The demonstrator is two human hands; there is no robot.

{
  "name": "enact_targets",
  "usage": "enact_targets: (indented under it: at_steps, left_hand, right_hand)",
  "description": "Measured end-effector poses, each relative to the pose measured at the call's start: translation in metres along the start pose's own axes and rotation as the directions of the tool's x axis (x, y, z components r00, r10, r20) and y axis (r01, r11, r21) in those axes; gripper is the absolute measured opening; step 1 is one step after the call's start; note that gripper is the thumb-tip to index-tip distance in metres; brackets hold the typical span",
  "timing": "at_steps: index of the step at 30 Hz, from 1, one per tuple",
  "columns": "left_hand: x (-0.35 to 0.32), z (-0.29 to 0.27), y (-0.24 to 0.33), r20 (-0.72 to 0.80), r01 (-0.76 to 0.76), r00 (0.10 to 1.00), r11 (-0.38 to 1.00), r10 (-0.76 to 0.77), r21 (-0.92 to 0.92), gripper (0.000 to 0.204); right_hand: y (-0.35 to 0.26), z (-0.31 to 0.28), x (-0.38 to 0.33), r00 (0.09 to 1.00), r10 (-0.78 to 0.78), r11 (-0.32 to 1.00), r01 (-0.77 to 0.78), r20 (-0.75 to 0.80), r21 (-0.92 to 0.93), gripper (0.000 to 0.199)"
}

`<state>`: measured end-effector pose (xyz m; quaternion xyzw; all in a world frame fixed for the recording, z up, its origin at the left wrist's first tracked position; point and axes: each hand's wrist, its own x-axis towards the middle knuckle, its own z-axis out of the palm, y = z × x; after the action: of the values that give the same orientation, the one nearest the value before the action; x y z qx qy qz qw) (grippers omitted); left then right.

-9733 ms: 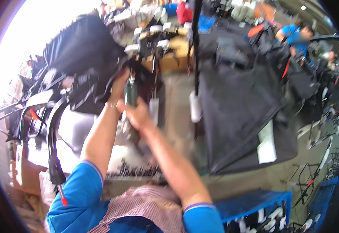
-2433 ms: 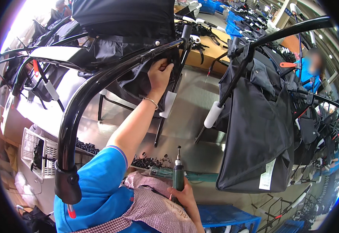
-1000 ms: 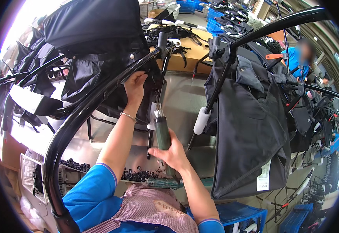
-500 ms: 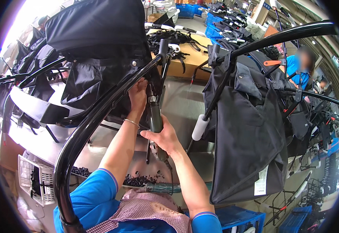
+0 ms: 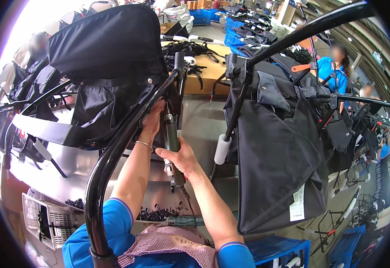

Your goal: The person assembles a stroller on a factory floor. They use a power drill to fasten screws into the frame, attach fabric components, and secure parts of the stroller. The person handles screws, a power drill, and stroller parts throughout the process.

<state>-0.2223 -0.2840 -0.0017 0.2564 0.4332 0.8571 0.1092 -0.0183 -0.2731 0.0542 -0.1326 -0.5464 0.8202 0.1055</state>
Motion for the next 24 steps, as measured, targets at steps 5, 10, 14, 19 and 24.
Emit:
enact_targets:
  at_steps: [5,10,14,19,24]
  left_hand:
    - [0.010,-0.007,-0.017,-0.010,-0.010,1.000,0.997,0.010,0.074,0.021]
    - [0.016,0.002,-0.018,0.097,0.060,0.993,0.998,-0.060,0.006,0.019]
    - [0.030,-0.006,-0.039,0.071,0.046,0.996,0.998,-0.048,0.038,0.016]
    - [0.041,-0.011,-0.054,0.017,0.138,0.990,0.987,-0.140,0.084,0.013]
    - [0.044,0.009,-0.081,0.097,0.147,0.983,0.987,-0.153,0.067,0.009]
  right_hand:
    - [-0.012,-0.001,-0.006,0.996,0.079,0.995,-0.081,0.029,0.063,0.054]
    - [-0.013,-0.011,0.001,0.996,0.091,0.994,-0.090,-0.019,0.055,0.058]
    - [-0.018,-0.015,0.004,0.994,0.111,0.992,-0.109,-0.023,0.068,0.062]
    - [-0.024,-0.018,0.005,0.990,0.142,0.982,-0.139,-0.007,0.130,0.062]
    - [-0.026,-0.035,0.008,0.986,0.140,0.985,-0.130,-0.088,0.110,0.062]
